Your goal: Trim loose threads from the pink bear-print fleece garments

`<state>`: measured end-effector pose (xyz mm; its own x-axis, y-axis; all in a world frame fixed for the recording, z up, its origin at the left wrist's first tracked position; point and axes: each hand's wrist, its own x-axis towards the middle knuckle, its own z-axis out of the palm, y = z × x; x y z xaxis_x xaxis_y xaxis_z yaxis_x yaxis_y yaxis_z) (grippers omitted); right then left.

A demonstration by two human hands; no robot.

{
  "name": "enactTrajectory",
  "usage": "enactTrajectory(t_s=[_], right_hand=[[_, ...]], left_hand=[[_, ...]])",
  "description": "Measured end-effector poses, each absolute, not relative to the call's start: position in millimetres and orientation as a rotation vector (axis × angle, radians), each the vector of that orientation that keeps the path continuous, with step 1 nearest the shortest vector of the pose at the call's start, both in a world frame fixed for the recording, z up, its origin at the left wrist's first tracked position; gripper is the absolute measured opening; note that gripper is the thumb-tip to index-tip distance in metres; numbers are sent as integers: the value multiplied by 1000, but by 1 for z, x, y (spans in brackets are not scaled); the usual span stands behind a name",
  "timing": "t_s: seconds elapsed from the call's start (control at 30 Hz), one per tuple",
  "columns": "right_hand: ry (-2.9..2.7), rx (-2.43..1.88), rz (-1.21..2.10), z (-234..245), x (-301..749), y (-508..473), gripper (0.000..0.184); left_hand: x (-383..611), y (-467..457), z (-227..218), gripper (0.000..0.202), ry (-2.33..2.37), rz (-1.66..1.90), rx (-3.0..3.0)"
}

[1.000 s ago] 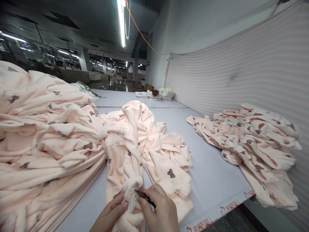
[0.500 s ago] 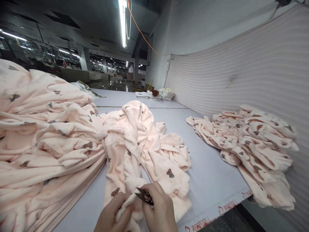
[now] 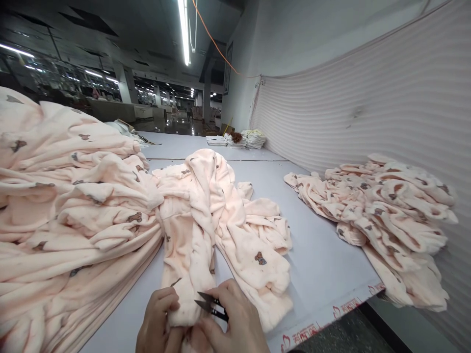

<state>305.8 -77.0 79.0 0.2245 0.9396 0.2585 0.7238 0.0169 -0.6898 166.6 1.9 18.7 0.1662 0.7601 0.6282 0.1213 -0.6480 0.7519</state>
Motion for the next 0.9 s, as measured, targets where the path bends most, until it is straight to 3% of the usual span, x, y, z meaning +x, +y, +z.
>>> enactTrajectory(t_s=[0.23, 0.47, 0.8, 0.9], right_hand=[[-1770, -1873, 221, 71, 309, -93, 35], [-1717, -1932, 399, 86, 305, -87, 24], [-1524, -1838, 380, 80, 305, -88, 22], [-1382, -1761, 334, 70, 300, -85, 32]], left_hand=[[165, 0, 13, 14, 881, 1397, 1804], [160, 8, 3, 22, 711, 1462, 2053], [155, 13, 7, 25, 627, 1465, 2271], [159, 10, 5, 25, 628, 1371, 2281]])
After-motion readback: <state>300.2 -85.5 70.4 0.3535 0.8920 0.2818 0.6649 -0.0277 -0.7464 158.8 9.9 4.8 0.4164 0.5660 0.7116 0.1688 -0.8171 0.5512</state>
